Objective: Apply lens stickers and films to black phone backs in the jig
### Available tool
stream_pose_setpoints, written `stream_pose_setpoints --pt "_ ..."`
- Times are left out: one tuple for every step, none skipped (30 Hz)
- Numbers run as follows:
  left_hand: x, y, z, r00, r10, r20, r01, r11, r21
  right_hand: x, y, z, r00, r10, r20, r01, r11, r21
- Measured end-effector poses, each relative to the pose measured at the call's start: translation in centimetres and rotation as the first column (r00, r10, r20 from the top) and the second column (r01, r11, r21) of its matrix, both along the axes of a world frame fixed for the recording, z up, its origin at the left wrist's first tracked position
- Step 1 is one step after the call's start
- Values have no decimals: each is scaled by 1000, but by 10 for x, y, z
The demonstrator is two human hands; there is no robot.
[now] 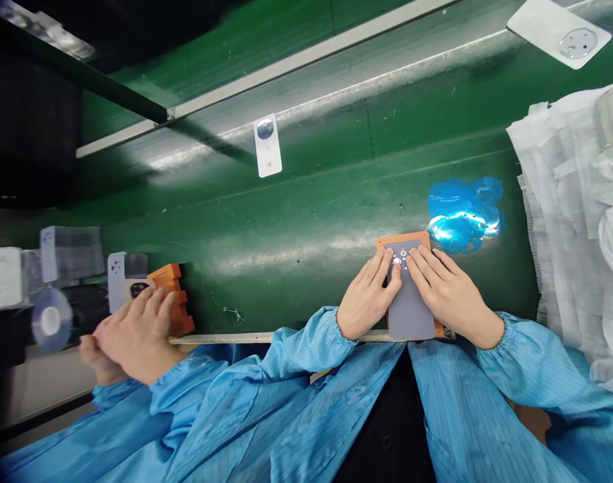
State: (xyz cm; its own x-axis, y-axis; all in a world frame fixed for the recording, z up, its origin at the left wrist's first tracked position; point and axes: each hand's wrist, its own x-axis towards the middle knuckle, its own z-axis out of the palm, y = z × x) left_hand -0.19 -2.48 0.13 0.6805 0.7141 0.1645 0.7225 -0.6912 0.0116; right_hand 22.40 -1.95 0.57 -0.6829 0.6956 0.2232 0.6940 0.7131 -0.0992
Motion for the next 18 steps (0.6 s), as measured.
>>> stream_pose_setpoints --pt "2 -2 -2 1000 11 2 -11 1000 -3 0 -2 -2 1000 -10 -9 10 1000 -18" --pt "3 -5 -3 1000 21 3 -21 1000 -16 0 -5 -3 1000 -17 -17 17 999 -38" --pt "5 -7 -4 999 32 3 -32 999 -35 0 -7 -3 1000 -22 -23 20 998 -56" --pt "6 -9 -5 999 41 1 -41 998 -56 1 -9 -3 999 -23 -23 21 997 -74" --pt "7 -12 -5 999 49 -1 -49 996 -73 2 -11 -2 1000 -21 -19 19 996 -87" --pt "8 -14 -5 999 54 -2 -54 995 -81 3 -13 -1 1000 -17 -11 16 996 -93" --pt "8 -17 -5 998 58 -4 -58 995 -82 3 -14 1 1000 -12 0 12 996 -93" --pt "8 -19 -4 998 61 -6 -61 995 -80 4 -15 2 1000 -7 14 8 996 -88" --pt "8 -21 -3 998 62 -8 -62 995 -76 4 -16 3 1000 -3 25 5 997 -81" --pt "8 -23 -1 998 61 -11 -62 995 -73 5 -17 5 999 1 33 2 997 -73" --pt "7 -24 0 998 59 -15 -60 996 -69 5 -18 6 999 5 39 -2 998 -67" --pt "7 -25 1 998 56 -19 -57 996 -63 5 -19 7 999 10 43 -7 998 -66" --pt "6 -26 2 998 53 -24 -54 997 -52 5 -19 7 999 16 42 -13 998 -69" --pt "6 -26 3 998 50 -28 -51 998 -36 5 -20 8 999 21 39 -18 997 -75" --pt "6 -26 3 998 46 -31 -47 999 -22 5 -20 9 999 24 35 -21 996 -85" --pt "6 -26 3 999 42 -32 -43 999 -11 5 -20 9 999 24 30 -21 995 -97" --pt "6 -26 3 999 39 -31 -39 999 -8 6 -20 9 999 22 25 -19 994 -110" --pt "6 -25 3 999 37 -29 -37 999 -15 6 -20 9 1000 18 20 -15 993 -121"
